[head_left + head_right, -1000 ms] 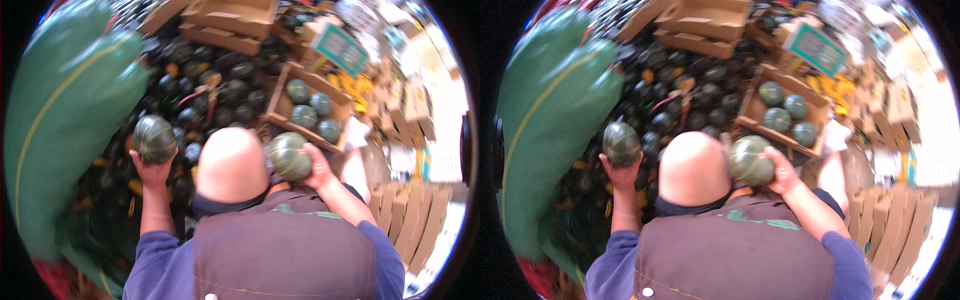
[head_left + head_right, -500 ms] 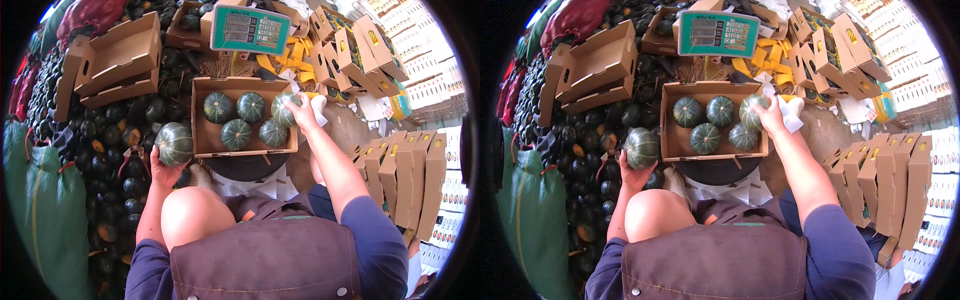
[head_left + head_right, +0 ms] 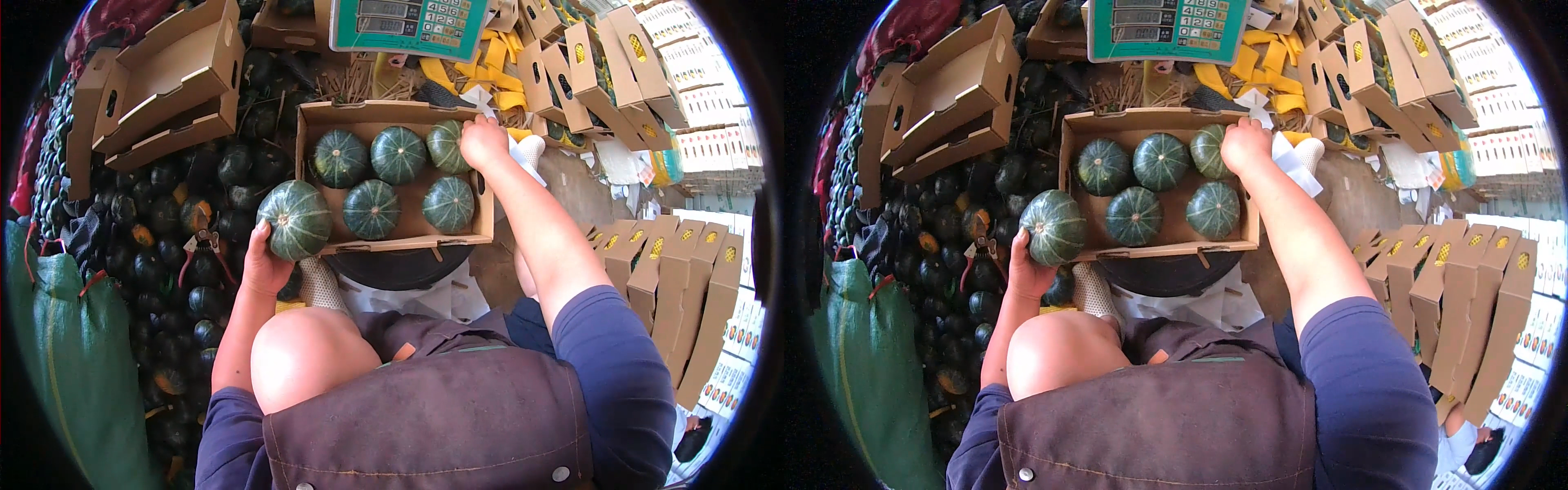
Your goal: The person places foam netting onto squash, puts them into a cardboard box, and applies adhesive stickers to the squash.
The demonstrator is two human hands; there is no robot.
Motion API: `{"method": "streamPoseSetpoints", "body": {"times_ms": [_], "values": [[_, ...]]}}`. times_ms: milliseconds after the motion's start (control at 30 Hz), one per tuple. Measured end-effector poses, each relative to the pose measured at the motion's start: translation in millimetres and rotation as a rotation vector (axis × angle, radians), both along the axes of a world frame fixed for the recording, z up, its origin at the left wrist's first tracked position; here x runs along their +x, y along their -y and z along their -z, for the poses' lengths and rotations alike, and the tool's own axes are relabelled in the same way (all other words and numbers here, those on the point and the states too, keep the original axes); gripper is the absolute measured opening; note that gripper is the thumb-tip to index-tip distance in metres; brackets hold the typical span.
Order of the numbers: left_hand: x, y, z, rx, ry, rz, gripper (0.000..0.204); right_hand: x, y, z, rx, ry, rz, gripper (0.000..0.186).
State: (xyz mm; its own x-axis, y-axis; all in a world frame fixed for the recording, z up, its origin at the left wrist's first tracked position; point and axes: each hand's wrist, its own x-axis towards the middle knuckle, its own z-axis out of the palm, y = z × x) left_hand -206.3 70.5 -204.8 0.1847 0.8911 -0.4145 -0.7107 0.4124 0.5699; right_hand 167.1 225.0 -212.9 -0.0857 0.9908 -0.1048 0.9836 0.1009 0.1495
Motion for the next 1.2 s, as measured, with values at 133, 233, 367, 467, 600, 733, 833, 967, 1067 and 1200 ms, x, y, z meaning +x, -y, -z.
{"method": "streamPoseSetpoints", "body": {"times_ms": [133,233,367,467,600,733,833,967,1067,1200], "values": [[0.3,0.4,-5.1,0.025,0.048,0.0,0.063,-27.6,19.5,-6.0,0.313,-0.348,-0.133,0.024],[-0.8,3.3,-1.3,0.058,0.053,0.04,0.06,-91.0,62.7,-23.4,-0.255,-1.239,-0.074,0.034],[18.3,-2.9,-19.5,0.047,-0.305,0.28,0.058,-159.8,124.9,-38.4,-1.059,-2.256,0.399,0.05],[11.3,-11.1,-25.6,0.287,-0.761,0.417,0.045,-156.0,124.0,-26.3,-1.119,-2.237,0.536,0.048],[8.5,-11.8,-21.8,0.429,-1.227,0.279,0.043,-166.1,107.5,-26.7,-0.989,-1.948,0.533,0.05],[9.3,-7.1,-24.8,0.601,-1.602,0.325,0.058,-156.3,92.9,-25.0,-0.728,-0.997,0.125,0.058],[9.6,-5.3,-22.5,0.624,-1.611,0.319,0.058,-154.0,100.6,-21.6,-0.671,-0.959,0.096,0.059],[7.0,-10.7,-10.2,0.624,-1.748,0.322,0.052,-163.7,95.2,-15.5,-0.532,-0.856,0.063,0.062],[9.2,-8.8,6.2,0.552,-1.732,0.403,0.05,-169.0,83.0,-7.8,-0.52,-0.679,-0.004,0.058],[11.0,-8.2,9.8,0.522,-1.583,0.342,0.056,-174.6,75.6,-14.6,-0.581,-0.563,-0.018,0.049]]}}
